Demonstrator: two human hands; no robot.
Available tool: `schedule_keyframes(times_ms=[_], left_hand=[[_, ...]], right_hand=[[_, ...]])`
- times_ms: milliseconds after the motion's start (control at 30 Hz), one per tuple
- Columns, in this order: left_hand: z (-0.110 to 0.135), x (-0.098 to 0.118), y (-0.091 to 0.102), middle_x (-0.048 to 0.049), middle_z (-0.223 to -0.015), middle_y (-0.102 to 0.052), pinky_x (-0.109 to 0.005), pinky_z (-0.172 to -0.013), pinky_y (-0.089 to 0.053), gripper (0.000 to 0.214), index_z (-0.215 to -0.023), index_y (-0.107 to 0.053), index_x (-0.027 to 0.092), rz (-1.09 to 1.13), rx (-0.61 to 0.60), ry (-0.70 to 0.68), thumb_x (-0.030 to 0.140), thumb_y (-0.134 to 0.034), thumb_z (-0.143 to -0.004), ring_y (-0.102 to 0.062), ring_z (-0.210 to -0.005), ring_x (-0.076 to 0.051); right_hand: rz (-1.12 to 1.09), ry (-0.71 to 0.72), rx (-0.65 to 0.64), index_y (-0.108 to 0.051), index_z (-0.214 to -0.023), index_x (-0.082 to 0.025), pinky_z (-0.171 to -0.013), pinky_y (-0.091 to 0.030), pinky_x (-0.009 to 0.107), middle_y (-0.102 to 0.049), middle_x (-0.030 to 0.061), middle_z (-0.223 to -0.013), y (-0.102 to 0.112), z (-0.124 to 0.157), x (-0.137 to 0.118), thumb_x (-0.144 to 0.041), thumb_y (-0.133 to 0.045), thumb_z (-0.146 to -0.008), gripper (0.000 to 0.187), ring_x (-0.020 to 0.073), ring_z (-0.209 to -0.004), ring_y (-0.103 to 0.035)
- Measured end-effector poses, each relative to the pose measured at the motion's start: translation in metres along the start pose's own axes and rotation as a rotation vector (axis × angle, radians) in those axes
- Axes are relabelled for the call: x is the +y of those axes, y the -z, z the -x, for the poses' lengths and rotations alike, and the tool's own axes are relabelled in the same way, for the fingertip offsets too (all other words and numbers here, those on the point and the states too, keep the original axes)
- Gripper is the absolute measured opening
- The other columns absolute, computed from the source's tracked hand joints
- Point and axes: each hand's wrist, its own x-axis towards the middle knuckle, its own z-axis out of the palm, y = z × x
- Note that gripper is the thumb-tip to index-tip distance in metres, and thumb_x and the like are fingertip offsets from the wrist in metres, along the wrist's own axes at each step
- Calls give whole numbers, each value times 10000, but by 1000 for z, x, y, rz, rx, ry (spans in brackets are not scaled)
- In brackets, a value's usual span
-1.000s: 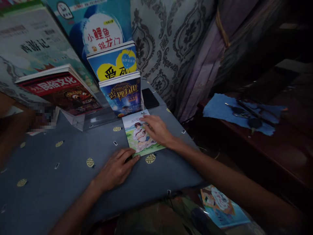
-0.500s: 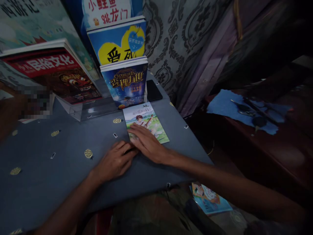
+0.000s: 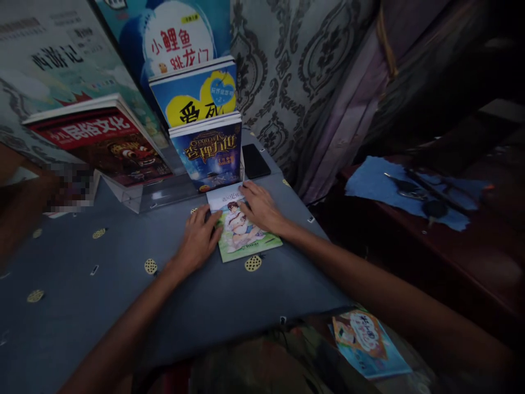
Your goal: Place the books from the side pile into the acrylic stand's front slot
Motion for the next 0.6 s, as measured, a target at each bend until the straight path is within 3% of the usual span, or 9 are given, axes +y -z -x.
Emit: schedule_keyframes(times_ms=[100, 267, 400, 500, 600], left_hand=[[-14, -4, -12, -208, -1449, -516, -584, -1119, -378, 445, -1395, -531, 141, -7, 19, 131, 337, -429, -1008, -429, -1399, -358], [-23, -6, -17, -171, -1423, -565, -579, -1145, -354, 456, -1385, -528, 163, 214, 68, 191, 258, -491, -941, -457, -1389, -331], [-27, -11, -19, -144, -1401, -590, -500, -1096, -438, 506, -1381, -517, 188, 660, 170, 278, 272, -555, -884, -561, -1280, -288], [-28, -9, -24, -138, -1438, -564, -441, -1041, -492, 585, -1398, -464, 220, 1051, 285, 421, 300, -630, -842, -597, -1247, -263], [-26, -1, -26, -134, -1263, -680, -442, -962, -545, 610, -1336, -493, 199, 1367, 261, 595, 314, -720, -781, -678, -1116, -268]], right_hand=[[23, -25, 43, -535, -1401, -76, -1151, -373, 507, -483, 219, -1517, -4, -3, 4, -324, -456, -982, 493, 349, -1416, -440], [20, -37, 51, -536, -1386, -35, -1147, -384, 526, -481, 254, -1508, -6, -1, 1, -292, -436, -969, 500, 370, -1391, -465], [-21, -50, 75, -545, -1380, -45, -1155, -387, 536, -487, 248, -1503, -8, -2, 2, -301, -438, -962, 502, 372, -1393, -462], [-83, -46, 94, -556, -1370, -57, -1164, -379, 554, -493, 244, -1498, -10, -2, 7, -315, -431, -964, 497, 375, -1396, -458], [-156, -24, 109, -567, -1368, -105, -1159, -384, 579, -512, 206, -1494, -13, 0, 11, -357, -428, -974, 488, 370, -1387, -471]])
